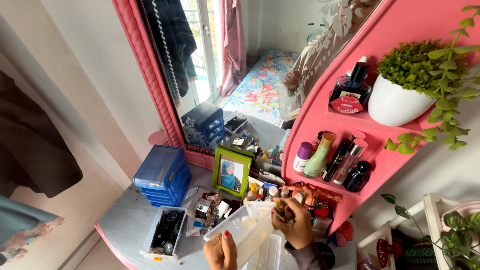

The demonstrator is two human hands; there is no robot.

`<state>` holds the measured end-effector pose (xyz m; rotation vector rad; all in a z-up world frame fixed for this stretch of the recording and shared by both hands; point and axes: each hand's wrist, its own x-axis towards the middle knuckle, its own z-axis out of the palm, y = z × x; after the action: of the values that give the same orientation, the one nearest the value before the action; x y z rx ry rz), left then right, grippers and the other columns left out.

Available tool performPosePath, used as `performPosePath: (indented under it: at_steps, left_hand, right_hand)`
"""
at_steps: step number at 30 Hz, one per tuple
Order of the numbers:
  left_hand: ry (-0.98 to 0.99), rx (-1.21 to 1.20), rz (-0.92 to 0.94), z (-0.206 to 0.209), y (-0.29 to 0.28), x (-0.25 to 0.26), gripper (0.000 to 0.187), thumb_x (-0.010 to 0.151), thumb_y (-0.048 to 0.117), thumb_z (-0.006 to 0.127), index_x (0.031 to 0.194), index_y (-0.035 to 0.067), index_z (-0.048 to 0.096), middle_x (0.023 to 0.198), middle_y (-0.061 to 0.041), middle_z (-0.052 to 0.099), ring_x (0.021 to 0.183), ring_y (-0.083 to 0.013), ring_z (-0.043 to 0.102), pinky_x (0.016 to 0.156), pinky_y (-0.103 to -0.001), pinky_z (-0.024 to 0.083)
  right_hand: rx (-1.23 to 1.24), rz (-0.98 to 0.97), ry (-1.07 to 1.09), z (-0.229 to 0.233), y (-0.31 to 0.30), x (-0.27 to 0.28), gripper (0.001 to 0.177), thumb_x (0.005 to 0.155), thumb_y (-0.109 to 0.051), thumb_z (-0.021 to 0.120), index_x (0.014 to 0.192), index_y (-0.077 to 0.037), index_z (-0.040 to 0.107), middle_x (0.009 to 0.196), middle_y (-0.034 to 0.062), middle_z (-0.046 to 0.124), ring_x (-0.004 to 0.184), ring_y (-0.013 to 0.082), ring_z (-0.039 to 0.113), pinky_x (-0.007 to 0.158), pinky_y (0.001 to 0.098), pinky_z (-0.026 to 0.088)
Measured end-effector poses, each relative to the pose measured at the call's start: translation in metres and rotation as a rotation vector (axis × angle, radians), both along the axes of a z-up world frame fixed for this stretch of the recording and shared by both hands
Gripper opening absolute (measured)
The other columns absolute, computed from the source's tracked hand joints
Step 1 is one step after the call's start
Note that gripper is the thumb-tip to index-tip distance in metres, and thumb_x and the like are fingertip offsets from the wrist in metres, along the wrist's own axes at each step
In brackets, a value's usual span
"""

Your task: Organizing small hair accessories like clips and ties into clear plastic storage containers on a vanity.

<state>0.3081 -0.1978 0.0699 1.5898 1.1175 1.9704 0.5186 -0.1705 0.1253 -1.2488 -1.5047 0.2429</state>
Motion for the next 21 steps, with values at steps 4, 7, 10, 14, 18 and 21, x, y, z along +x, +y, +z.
performPosePath:
  at_steps: [4,7,10,14,18,21]
  left_hand:
    - [0.053,0.003,-0.045,-0.014,0.003,-0.005,0.055,0.098,0.007,0.052,0.044,0.006,0.045,0.038,-0.002,0.047,0.033,-0.0164,0.043,0.043,-0.034,0.03]
    - [0.071,0.0,-0.04,-0.011,0.006,-0.005,0.056,0.099,0.008,0.051,0.044,0.006,0.045,0.039,-0.002,0.048,0.034,-0.0152,0.043,0.043,-0.034,0.03]
    - [-0.045,-0.088,-0.018,-0.012,0.006,0.0,0.057,0.101,0.009,0.048,0.045,0.004,0.045,0.039,-0.002,0.049,0.034,-0.0124,0.043,0.041,-0.032,0.029]
    - [-0.234,-0.16,0.034,-0.02,0.002,0.019,0.059,0.102,0.012,0.048,0.045,0.0,0.044,0.04,-0.003,0.05,0.034,-0.0089,0.04,0.037,-0.03,0.025]
    - [-0.205,-0.088,0.08,-0.025,0.005,0.026,0.06,0.104,0.015,0.048,0.046,0.001,0.044,0.04,-0.003,0.048,0.034,-0.0078,0.04,0.039,-0.029,0.025]
    - [-0.411,-0.154,0.052,-0.039,0.011,0.026,0.065,0.106,0.015,0.047,0.043,0.002,0.041,0.037,-0.004,0.046,0.032,-0.0078,0.035,0.037,-0.028,0.021]
  right_hand:
    - [-0.112,0.056,0.044,-0.02,0.007,0.011,0.025,0.071,-0.007,0.077,0.096,-0.003,0.076,0.079,0.0077,0.074,0.069,0.0179,0.074,0.067,0.0297,0.057]
    - [-0.105,-0.008,-0.018,-0.015,0.011,0.014,0.022,0.07,-0.01,0.082,0.088,-0.002,0.073,0.076,0.0088,0.071,0.065,0.0189,0.071,0.063,0.0311,0.055]
    - [-0.064,-0.074,-0.144,-0.003,0.005,0.011,0.025,0.068,-0.014,0.087,0.082,-0.004,0.069,0.075,0.0083,0.068,0.066,0.0231,0.069,0.061,0.0356,0.053]
    - [0.162,-0.257,-0.346,0.002,-0.005,-0.003,0.027,0.068,-0.018,0.087,0.079,-0.007,0.065,0.076,0.0066,0.063,0.071,0.0269,0.064,0.062,0.04,0.052]
    - [0.168,-0.248,-0.35,0.022,-0.011,-0.013,0.028,0.067,-0.012,0.083,0.091,-0.006,0.069,0.086,0.0073,0.065,0.08,0.0286,0.064,0.068,0.0399,0.052]
    - [0.168,-0.089,-0.351,0.031,-0.019,-0.013,0.031,0.069,-0.009,0.081,0.099,-0.008,0.072,0.096,0.0046,0.068,0.078,0.0243,0.064,0.068,0.0368,0.054]
